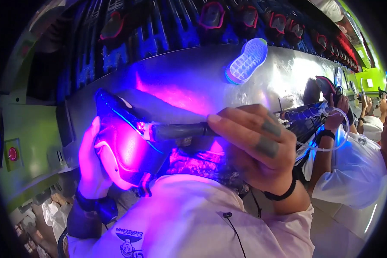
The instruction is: The worker is using a brush to apply glue or primer to the upper and sole junction of a black shoe on an assembly line.
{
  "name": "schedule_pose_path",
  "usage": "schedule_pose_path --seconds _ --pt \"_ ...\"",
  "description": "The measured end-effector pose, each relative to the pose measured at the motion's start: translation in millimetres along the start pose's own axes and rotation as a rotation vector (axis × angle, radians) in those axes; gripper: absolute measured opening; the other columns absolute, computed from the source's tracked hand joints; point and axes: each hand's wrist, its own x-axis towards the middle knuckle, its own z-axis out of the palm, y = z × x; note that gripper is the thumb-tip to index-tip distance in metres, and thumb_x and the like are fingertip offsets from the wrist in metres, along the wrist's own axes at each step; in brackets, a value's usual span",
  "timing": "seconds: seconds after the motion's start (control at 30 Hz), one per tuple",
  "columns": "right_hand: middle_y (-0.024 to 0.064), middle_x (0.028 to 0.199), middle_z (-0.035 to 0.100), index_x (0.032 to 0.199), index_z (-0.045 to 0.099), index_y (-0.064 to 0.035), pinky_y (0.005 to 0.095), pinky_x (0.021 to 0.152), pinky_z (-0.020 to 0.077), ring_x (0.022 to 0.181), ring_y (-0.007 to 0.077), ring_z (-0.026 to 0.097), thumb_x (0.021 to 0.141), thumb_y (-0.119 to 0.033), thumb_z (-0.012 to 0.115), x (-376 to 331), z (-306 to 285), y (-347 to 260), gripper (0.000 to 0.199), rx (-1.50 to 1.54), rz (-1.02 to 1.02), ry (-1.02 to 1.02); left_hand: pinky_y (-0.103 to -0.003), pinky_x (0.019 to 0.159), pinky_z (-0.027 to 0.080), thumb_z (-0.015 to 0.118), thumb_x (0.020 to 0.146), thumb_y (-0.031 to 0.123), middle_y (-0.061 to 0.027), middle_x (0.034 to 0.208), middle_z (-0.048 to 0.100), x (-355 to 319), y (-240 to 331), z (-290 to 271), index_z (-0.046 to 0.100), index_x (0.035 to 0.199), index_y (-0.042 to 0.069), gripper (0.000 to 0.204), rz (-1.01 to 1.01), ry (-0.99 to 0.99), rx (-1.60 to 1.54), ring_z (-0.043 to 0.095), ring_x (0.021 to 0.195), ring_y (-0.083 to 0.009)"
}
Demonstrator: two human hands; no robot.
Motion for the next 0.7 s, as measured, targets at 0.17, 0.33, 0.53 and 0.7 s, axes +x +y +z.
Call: schedule_pose_path --seconds 0.17,0.33,0.53,0.7 --pt "0.0137 0.102 0.074 0.119 0.074 -0.0003 0.0359 0.072 0.0555 0.082 0.0284 0.069 0.078 0.006 0.071 16.1 -11.5 0.7 0.042 -0.073 -0.179 0.045 -0.038 0.102 0.053 0.052 0.108 0.037 -0.0057 0.122 0.069 -9.3 -6.0 1.0 0.060 0.134 0.009 0.039 -0.053 0.173 -0.276 0.067 0.115 -0.0180" --pt "0.0119 0.102 0.074 0.119 0.075 -0.0025 0.0352 0.070 0.0550 0.083 0.0269 0.068 0.077 0.003 0.074 25.8 -16.0 -6.5 0.043 -0.088 -0.241 0.073 -0.041 0.097 0.056 0.050 0.108 0.040 -0.0102 0.127 0.066 -27.8 -16.5 2.6 0.053 0.143 0.008 0.048 -0.050 0.147 -0.298 0.068 0.113 -0.0210" --pt "0.0110 0.102 0.074 0.119 0.075 -0.0038 0.0351 0.071 0.0561 0.084 0.0266 0.069 0.075 0.004 0.078 24.7 -17.3 -5.8 0.045 -0.035 -0.281 0.128 -0.043 0.078 0.062 0.045 0.106 0.050 -0.0142 0.122 0.065 -48.6 -52.7 -8.0 0.049 0.142 0.006 0.058 -0.198 -0.202 -0.470 0.072 0.098 -0.0273" --pt "0.0114 0.102 0.075 0.119 0.075 -0.0035 0.0367 0.075 0.0578 0.086 0.0284 0.070 0.078 0.002 0.079 18.0 -16.1 10.4 0.042 0.036 -0.291 0.163 -0.035 0.076 0.057 0.059 0.099 0.040 -0.0133 0.116 0.062 -65.1 -77.9 -2.9 0.050 0.139 0.004 0.054 -0.131 -0.092 -0.082 0.067 0.092 -0.0228"
